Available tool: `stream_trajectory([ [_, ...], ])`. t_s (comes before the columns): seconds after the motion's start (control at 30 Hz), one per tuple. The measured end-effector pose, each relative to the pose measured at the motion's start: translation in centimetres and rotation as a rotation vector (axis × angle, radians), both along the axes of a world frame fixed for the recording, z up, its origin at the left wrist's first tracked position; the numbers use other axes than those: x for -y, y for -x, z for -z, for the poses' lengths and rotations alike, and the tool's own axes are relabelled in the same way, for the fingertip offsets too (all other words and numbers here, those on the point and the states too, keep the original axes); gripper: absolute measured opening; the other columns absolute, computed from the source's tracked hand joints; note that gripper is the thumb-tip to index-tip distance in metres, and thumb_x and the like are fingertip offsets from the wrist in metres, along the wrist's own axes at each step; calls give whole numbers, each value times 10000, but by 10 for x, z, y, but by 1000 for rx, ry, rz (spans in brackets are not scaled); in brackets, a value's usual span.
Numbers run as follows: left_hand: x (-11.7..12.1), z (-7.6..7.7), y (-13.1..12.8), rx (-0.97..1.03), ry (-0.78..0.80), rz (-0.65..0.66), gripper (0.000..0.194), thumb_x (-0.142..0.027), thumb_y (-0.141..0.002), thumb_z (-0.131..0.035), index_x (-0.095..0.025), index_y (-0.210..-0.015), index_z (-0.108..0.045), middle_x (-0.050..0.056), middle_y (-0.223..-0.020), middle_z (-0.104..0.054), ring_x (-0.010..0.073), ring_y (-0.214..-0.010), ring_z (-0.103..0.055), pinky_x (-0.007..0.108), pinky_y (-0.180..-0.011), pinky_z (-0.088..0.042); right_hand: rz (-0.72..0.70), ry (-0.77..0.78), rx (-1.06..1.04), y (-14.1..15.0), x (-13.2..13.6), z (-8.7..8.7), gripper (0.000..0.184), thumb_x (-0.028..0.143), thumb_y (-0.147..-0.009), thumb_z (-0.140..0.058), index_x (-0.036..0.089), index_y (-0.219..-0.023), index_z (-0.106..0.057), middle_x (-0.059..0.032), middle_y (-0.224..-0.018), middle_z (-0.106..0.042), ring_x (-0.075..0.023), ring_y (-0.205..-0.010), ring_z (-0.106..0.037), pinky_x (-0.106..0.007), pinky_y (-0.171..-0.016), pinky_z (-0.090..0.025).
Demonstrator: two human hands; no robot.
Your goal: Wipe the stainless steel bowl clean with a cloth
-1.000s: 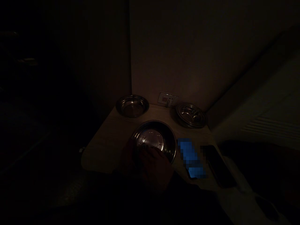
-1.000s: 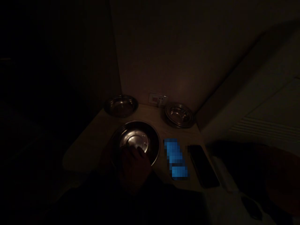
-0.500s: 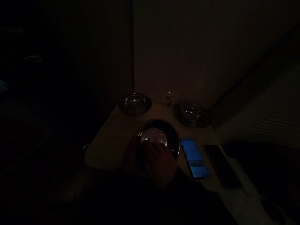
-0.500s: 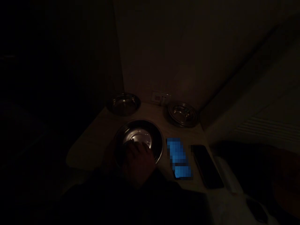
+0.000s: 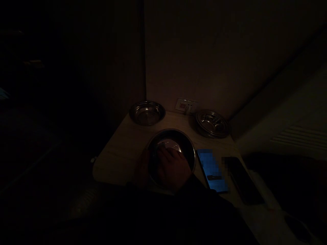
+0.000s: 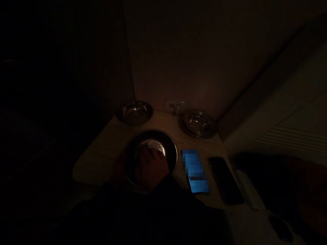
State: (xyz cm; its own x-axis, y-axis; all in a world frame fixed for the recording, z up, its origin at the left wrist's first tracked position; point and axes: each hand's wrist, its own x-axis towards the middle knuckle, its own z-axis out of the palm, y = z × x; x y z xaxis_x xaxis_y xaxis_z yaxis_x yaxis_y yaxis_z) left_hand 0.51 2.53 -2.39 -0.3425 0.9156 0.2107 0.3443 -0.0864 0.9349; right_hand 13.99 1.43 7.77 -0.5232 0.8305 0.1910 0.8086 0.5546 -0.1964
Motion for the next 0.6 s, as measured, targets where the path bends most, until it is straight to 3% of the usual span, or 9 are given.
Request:
stream_trajectory([
  [0.1,-2,-10,-1,-19,51,-14,353,-296,-851,-384,-186,-1085,-625,96,-1096,-667,250,-1043,-594,432,-1030,-363,7,22,17,3,-1,-2,421,259,-831,-481,123,-1225,-538,-81,-1340,-503,-292,-1133,-460,-479,-916,-389],
  [0.3,2,-19,-3,-17,33,-19,337,-316,-788,-495,-186,-1070,-627,81,-1103,-664,272,-1087,-571,429,-1026,-378,-47,84,4,-4,24,-2,336,268,-850,-469,174,-1146,-597,-40,-1271,-570,-266,-1126,-482,-474,-980,-327],
  [0.5,1,-15,-3,29,50,-22,316,-280,-841,-397,-194,-1018,-644,81,-1045,-679,250,-1099,-567,432,-1038,-365,6,56,24,1,-1,-5,432,258,-833,-474,156,-1250,-521,-47,-1360,-488,-285,-1154,-452,-464,-929,-382],
  [0.6,1,-19,-3,31,69,-8,324,-292,-834,-413,-183,-1039,-639,97,-1062,-668,273,-1109,-559,459,-1026,-373,2,44,7,3,1,-3,424,262,-825,-480,146,-1229,-539,-54,-1336,-512,-290,-1134,-463,-463,-916,-390],
])
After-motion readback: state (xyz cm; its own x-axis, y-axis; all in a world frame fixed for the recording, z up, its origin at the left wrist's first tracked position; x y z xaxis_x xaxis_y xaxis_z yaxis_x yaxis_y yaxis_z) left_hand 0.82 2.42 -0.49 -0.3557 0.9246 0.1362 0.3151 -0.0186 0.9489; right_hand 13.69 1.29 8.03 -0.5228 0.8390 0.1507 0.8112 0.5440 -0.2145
